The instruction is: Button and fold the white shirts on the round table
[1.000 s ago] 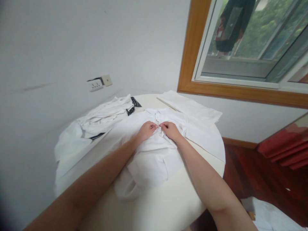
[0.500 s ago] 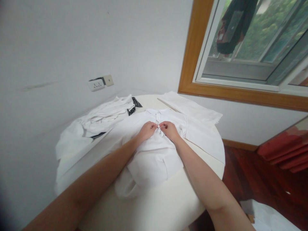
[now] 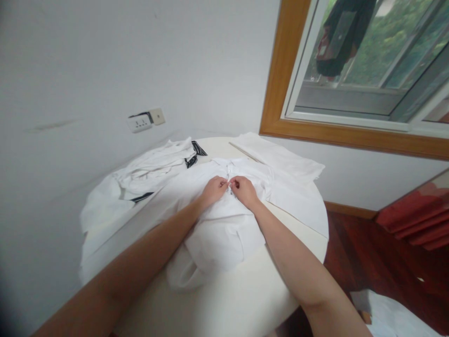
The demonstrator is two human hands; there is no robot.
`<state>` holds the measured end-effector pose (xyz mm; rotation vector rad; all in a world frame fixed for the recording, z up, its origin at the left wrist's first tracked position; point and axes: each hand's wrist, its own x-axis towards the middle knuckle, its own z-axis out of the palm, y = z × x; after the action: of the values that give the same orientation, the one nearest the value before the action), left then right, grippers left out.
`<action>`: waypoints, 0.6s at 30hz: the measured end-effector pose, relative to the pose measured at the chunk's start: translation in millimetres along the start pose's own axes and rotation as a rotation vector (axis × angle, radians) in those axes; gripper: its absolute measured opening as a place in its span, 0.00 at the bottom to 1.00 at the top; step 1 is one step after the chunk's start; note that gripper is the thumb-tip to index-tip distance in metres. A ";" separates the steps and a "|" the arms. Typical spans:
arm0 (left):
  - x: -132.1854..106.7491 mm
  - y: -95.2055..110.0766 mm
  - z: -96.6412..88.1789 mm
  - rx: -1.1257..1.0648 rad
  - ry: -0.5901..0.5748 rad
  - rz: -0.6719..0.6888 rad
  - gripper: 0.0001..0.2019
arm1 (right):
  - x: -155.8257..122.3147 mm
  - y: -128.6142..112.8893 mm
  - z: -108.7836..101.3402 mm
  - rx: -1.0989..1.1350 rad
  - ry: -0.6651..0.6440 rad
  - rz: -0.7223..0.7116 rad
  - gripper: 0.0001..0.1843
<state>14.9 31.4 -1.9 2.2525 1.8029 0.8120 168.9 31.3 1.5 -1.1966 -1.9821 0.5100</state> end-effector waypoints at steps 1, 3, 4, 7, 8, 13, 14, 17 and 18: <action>0.0 -0.3 0.3 -0.004 0.003 0.001 0.11 | -0.3 -1.2 -0.4 -0.003 0.001 -0.008 0.09; -0.2 -0.4 0.2 -0.010 0.007 0.000 0.11 | -1.3 -3.5 -1.5 0.011 -0.004 -0.019 0.09; -0.4 -0.1 -0.1 -0.011 0.009 -0.004 0.11 | -1.9 -4.4 -2.2 0.032 -0.010 -0.020 0.09; -1.1 1.5 -1.6 -0.005 0.006 -0.015 0.10 | -3.0 -5.0 -4.0 0.114 -0.021 0.007 0.10; -1.4 2.1 -2.0 -0.006 0.005 -0.015 0.10 | -2.8 -4.4 -4.0 0.127 -0.015 0.026 0.10; -2.2 3.1 -2.6 -0.044 0.000 0.006 0.12 | 3.5 2.2 0.6 0.045 0.017 0.112 0.09; -2.3 2.9 -2.6 -0.049 -0.001 0.011 0.11 | 5.1 3.5 1.8 0.022 0.018 0.117 0.09; -2.5 2.9 -3.1 -0.045 0.004 0.015 0.11 | 8.4 5.0 4.2 -0.043 0.026 0.136 0.10; -2.6 3.1 -3.6 -0.047 0.006 0.017 0.10 | 8.8 4.6 4.5 -0.062 0.029 0.147 0.10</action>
<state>15.5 27.3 1.7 2.2414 1.7510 0.8559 165.6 41.5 -1.0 -1.3880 -1.9070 0.5044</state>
